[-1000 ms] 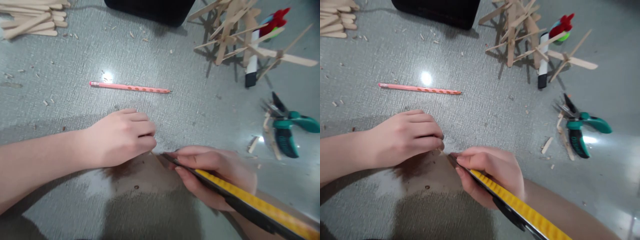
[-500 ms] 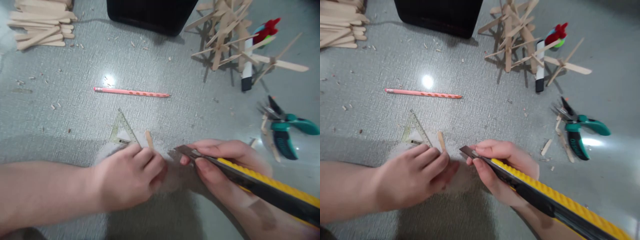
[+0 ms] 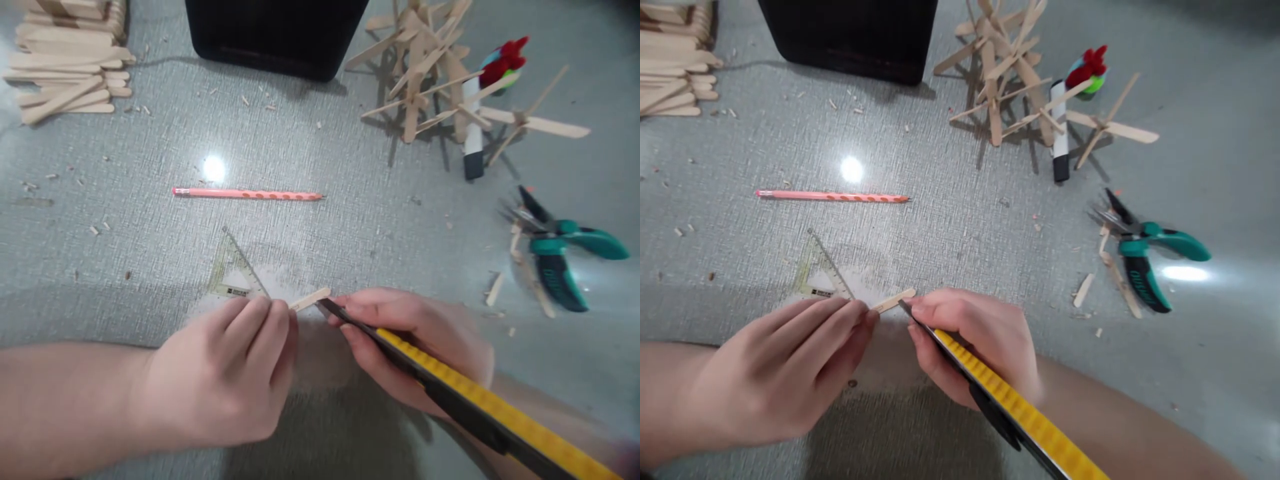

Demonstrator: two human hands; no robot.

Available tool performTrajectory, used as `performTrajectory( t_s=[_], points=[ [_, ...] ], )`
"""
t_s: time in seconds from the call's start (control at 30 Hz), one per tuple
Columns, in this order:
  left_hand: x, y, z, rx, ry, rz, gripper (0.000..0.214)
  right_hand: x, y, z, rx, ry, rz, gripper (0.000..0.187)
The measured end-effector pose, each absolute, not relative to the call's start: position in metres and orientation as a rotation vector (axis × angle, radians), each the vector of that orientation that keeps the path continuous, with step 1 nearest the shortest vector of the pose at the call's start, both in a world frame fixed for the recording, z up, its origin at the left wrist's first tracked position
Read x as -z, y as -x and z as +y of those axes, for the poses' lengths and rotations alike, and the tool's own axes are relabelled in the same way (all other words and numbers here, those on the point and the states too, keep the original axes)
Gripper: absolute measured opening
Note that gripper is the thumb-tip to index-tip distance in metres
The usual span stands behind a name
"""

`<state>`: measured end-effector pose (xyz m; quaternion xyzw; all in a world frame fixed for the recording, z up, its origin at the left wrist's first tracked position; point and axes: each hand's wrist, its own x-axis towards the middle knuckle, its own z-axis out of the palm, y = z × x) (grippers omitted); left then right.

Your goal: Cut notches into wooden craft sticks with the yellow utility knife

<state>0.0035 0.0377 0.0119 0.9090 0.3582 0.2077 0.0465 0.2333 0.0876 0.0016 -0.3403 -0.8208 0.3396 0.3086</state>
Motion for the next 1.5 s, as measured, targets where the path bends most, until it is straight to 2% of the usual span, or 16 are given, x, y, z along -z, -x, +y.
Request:
performTrajectory(
  t_s=[0.17, 0.6, 0.83, 1.13, 1.5],
  points=[
    [-0.01, -0.012, 0.032, -0.637, -2.769, 1.13, 0.021, -0.002, -0.231, 0.084, -0.875, 0.885, -2.179, 0.037],
    [-0.005, -0.021, 0.037, -0.662, -2.683, 1.256, 0.012, 0.0, -0.221, 0.091, -0.904, 0.859, -2.204, 0.034],
    [-0.007, -0.017, 0.04, -0.696, -2.709, 1.158, 0.022, 0.002, -0.22, 0.095, -0.903, 0.789, -2.223, 0.031],
    [-0.009, -0.016, 0.042, -0.652, -2.8, 1.125, 0.021, 0.003, -0.219, 0.094, -0.893, 0.79, -2.223, 0.027],
    [-0.008, -0.015, 0.04, -0.647, -2.87, 1.123, 0.019, 0.002, -0.22, 0.095, -0.973, 0.745, -2.223, 0.033]
  ],
)
